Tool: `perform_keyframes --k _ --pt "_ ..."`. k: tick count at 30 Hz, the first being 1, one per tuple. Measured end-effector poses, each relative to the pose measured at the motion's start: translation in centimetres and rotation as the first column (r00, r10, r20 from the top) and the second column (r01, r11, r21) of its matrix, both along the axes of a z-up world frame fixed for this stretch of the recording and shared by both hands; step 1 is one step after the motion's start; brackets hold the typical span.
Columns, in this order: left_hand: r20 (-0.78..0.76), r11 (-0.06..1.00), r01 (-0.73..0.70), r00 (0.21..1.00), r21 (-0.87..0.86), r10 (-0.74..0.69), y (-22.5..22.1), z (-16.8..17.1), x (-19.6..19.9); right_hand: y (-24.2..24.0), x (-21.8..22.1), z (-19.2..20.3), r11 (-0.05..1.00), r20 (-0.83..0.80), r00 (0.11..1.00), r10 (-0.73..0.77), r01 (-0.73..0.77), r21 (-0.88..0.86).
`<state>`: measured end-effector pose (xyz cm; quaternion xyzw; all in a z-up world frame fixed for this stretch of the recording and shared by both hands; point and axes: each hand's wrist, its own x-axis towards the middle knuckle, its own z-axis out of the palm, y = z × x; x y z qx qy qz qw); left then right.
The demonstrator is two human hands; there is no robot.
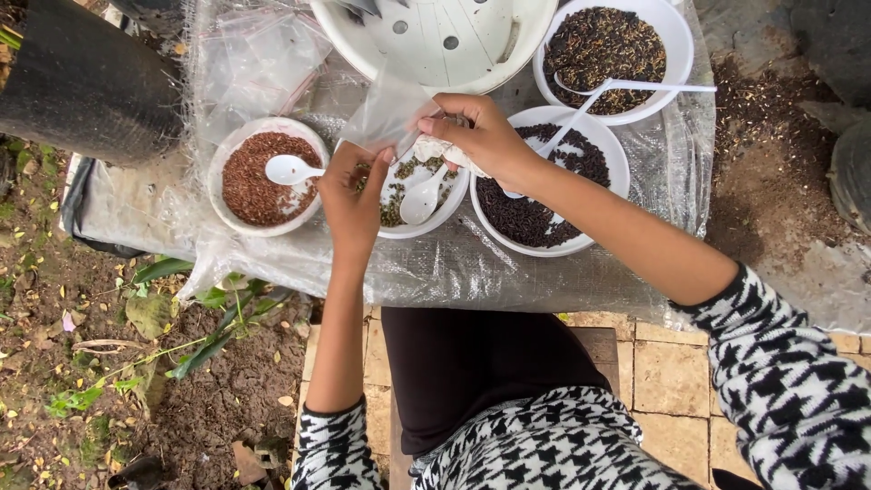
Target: Filling small plastic bags with various types of seeds using a spoon and sealing them.
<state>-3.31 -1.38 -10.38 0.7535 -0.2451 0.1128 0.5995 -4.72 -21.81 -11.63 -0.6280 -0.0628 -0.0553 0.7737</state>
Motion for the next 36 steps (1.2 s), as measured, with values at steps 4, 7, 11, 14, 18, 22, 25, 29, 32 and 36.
perform_keyframes --k 4,7,11,14,18,22,25,29,32,36 --pt "0.019 0.999 -0.028 0.999 0.027 0.027 0.5 -0.8 0.4 0.6 -0.5 1.1 1.0 0.0 1.0 0.022 -0.022 -0.006" --pt "0.033 0.998 -0.053 0.998 0.024 0.052 0.6 -0.9 0.2 0.8 -0.6 0.9 0.998 0.003 0.998 0.056 -0.056 -0.016" --pt "0.072 0.998 -0.045 0.997 0.037 0.042 0.5 -0.2 0.0 0.8 -0.5 0.4 0.997 -0.005 0.997 0.073 -0.073 0.001" --pt "0.102 0.997 -0.025 0.995 0.07 0.017 0.3 0.1 0.0 0.7 -0.5 0.6 0.998 0.004 0.998 0.063 -0.063 -0.005" --pt "0.095 0.995 -0.052 0.995 0.081 0.044 0.1 0.5 -0.5 0.4 -0.3 0.9 0.999 0.02 0.999 0.044 -0.044 -0.015" --pt "0.063 0.993 -0.072 0.996 0.09 0.067 0.1 -0.2 -0.4 0.3 -0.8 1.9 0.999 0.03 0.999 0.044 -0.043 -0.031" --pt "0.064 0.998 -0.053 0.997 0.041 0.051 0.0 0.7 -1.1 0.1 -1.7 3.9 0.935 -0.047 0.998 -0.042 0.022 -0.354" --pt "0.297 0.961 -0.192 0.946 0.201 0.127 0.7 0.7 -0.9 -2.1 -1.6 3.1 0.849 -0.029 0.992 -0.124 0.091 -0.521" --pt "0.508 0.891 -0.199 0.86 0.407 -0.04 0.8 1.4 -0.7 -3.8 -2.6 4.5 0.771 0.051 0.998 0.021 0.017 -0.636" --pt "0.475 0.744 -0.115 0.83 0.658 -0.292 -0.6 4.3 -1.8 -4.8 -4.2 6.4 0.626 0.005 0.981 0.192 -0.119 -0.77"
